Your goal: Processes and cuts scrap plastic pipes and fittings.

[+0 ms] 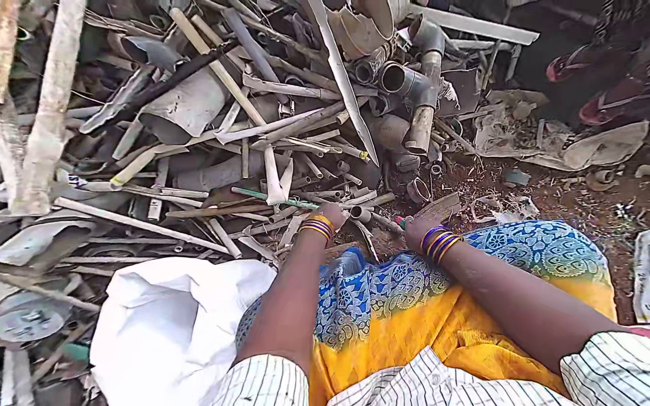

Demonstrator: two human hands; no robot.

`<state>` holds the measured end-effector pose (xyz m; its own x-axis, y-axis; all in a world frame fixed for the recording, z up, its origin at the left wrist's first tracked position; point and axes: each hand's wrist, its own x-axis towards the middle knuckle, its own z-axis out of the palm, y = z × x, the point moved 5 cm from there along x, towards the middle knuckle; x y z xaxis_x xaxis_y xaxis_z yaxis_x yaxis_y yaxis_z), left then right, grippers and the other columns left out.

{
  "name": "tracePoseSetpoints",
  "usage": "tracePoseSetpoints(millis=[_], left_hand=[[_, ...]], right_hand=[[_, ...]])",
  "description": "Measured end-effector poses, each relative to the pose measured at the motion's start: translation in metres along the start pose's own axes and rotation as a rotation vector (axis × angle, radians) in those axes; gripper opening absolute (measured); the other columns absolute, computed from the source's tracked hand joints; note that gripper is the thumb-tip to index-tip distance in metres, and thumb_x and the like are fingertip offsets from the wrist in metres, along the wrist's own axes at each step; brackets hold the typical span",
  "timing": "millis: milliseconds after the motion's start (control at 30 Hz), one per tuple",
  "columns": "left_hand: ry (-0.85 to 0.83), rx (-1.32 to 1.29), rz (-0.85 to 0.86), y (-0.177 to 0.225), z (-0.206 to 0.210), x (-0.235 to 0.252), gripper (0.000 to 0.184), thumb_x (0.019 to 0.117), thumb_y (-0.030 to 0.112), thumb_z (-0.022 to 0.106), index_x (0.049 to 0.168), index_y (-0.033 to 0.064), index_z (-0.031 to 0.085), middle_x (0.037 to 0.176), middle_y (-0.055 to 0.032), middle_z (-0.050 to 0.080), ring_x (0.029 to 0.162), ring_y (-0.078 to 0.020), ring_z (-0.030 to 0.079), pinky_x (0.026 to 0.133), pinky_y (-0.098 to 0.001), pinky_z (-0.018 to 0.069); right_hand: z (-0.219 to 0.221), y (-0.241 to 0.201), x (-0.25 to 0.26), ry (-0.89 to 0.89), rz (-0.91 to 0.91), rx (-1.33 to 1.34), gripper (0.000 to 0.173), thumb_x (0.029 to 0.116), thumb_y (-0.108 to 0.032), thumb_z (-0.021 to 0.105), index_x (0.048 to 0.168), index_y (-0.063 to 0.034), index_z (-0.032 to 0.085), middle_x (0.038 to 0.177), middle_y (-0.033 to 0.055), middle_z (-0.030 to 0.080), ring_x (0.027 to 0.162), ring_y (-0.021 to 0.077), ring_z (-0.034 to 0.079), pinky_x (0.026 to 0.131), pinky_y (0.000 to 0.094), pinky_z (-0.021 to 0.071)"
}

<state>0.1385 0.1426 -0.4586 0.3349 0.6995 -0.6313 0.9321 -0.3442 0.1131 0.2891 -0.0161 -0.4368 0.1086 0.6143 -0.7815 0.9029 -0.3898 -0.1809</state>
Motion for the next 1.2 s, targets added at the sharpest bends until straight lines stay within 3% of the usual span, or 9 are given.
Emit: tracePoseSetpoints(millis=[100, 233, 533, 633, 767, 867, 967, 1067, 1200], left_hand=[[-0.052, -0.097, -0.042, 0.011, 0.044, 0.053, 0.048, 0.1090, 0.033, 0.048, 0.139, -0.0028, 0.058, 0.146, -0.0257, 0.055, 0.139, -0.0371, 0.051, 0.116, -0.0552, 0.0379], [-0.157, -0.040, 0.037, 0.021, 0.100, 0.095, 0.053, 0.1058, 0.030, 0.054, 0.146, -0.0050, 0.051, 0.167, -0.0230, 0.026, 0.149, -0.0357, 0.039, 0.121, -0.0500, 0.0346], [-0.282, 0.028, 0.004, 0.033, 0.099, 0.123, 0.057, 0.1038, 0.032, 0.061, 0.139, -0.0117, 0.052, 0.148, -0.0308, 0.050, 0.142, -0.0406, 0.047, 0.117, -0.0563, 0.0368], [-0.176, -0.105, 0.006, 0.045, 0.084, 0.121, 0.044, 0.1047, 0.023, 0.057, 0.140, -0.0032, 0.057, 0.148, -0.0262, 0.052, 0.143, -0.0380, 0.047, 0.119, -0.0546, 0.0350], [0.068, -0.728, 0.093, 0.072, 0.039, 0.092, 0.034, 0.1026, 0.016, 0.065, 0.130, -0.0046, 0.063, 0.127, -0.0244, 0.065, 0.118, -0.0326, 0.063, 0.106, -0.0474, 0.0461], [0.131, -1.389, 0.198, 0.089, 0.015, 0.055, 0.015, 0.1076, 0.009, 0.051, 0.117, -0.0026, 0.054, 0.088, -0.0094, 0.058, 0.073, -0.0145, 0.059, 0.073, -0.0311, 0.0546], [0.088, -1.769, 0.250, 0.101, -0.003, 0.004, 0.020, 0.1104, 0.012, 0.041, 0.121, 0.0000, 0.053, 0.092, -0.0104, 0.063, 0.080, -0.0166, 0.064, 0.074, -0.0331, 0.0565], [0.121, -1.668, 0.258, 0.106, 0.004, -0.031, 0.027, 0.1106, 0.015, 0.044, 0.129, -0.0040, 0.052, 0.103, -0.0143, 0.065, 0.088, -0.0179, 0.066, 0.079, -0.0337, 0.0570], [0.053, -1.648, 0.200, 0.100, 0.023, -0.080, 0.042, 0.1117, 0.037, 0.040, 0.126, 0.0016, 0.059, 0.105, -0.0128, 0.067, 0.092, -0.0200, 0.067, 0.081, -0.0383, 0.0572]], right_hand=[[-0.004, 0.006, 0.004, -0.047, 0.014, 0.000, 0.047, 0.1085, -0.016, 0.043, 0.145, 0.0126, 0.042, 0.142, 0.0334, 0.052, 0.135, 0.0457, 0.052, 0.106, 0.0624, 0.0425], [-0.006, 0.021, 0.016, -0.099, 0.047, 0.023, 0.045, 0.1105, -0.020, 0.039, 0.143, 0.0109, 0.045, 0.140, 0.0326, 0.054, 0.133, 0.0457, 0.053, 0.104, 0.0626, 0.0438], [-0.018, 0.044, 0.039, -0.088, 0.082, 0.182, 0.051, 0.1137, -0.029, 0.033, 0.149, 0.0077, 0.038, 0.141, 0.0313, 0.054, 0.134, 0.0421, 0.054, 0.109, 0.0572, 0.0424], [-0.023, 0.050, 0.045, 0.118, 0.010, 0.661, 0.044, 0.1141, -0.028, 0.034, 0.145, 0.0026, 0.041, 0.117, 0.0216, 0.063, 0.096, 0.0277, 0.067, 0.088, 0.0421, 0.0533], [-0.031, 0.064, 0.039, 0.417, -0.068, 1.204, 0.037, 0.1135, -0.021, 0.036, 0.143, 0.0013, 0.042, 0.103, 0.0157, 0.065, 0.075, 0.0173, 0.064, 0.074, 0.0334, 0.0543], [-0.031, 0.071, 0.025, 0.560, -0.041, 1.361, 0.034, 0.1122, -0.019, 0.038, 0.138, 0.0020, 0.044, 0.091, 0.0125, 0.061, 0.065, 0.0154, 0.058, 0.065, 0.0318, 0.0517], [-0.028, 0.068, 0.012, 0.563, -0.148, 1.371, 0.039, 0.1119, -0.027, 0.042, 0.137, 0.0027, 0.044, 0.092, 0.0117, 0.060, 0.063, 0.0144, 0.055, 0.064, 0.0318, 0.0510], [-0.021, 0.051, -0.008, 0.541, -0.374, 1.418, 0.036, 0.1107, -0.027, 0.045, 0.132, 0.0017, 0.046, 0.085, 0.0064, 0.056, 0.054, 0.0086, 0.050, 0.053, 0.0250, 0.0478], [-0.001, 0.030, -0.031, 0.493, -0.696, 1.351, 0.035, 0.1029, -0.020, 0.049, 0.130, 0.0008, 0.042, 0.088, 0.0015, 0.054, 0.063, 0.0042, 0.055, 0.059, 0.0226, 0.0512]])
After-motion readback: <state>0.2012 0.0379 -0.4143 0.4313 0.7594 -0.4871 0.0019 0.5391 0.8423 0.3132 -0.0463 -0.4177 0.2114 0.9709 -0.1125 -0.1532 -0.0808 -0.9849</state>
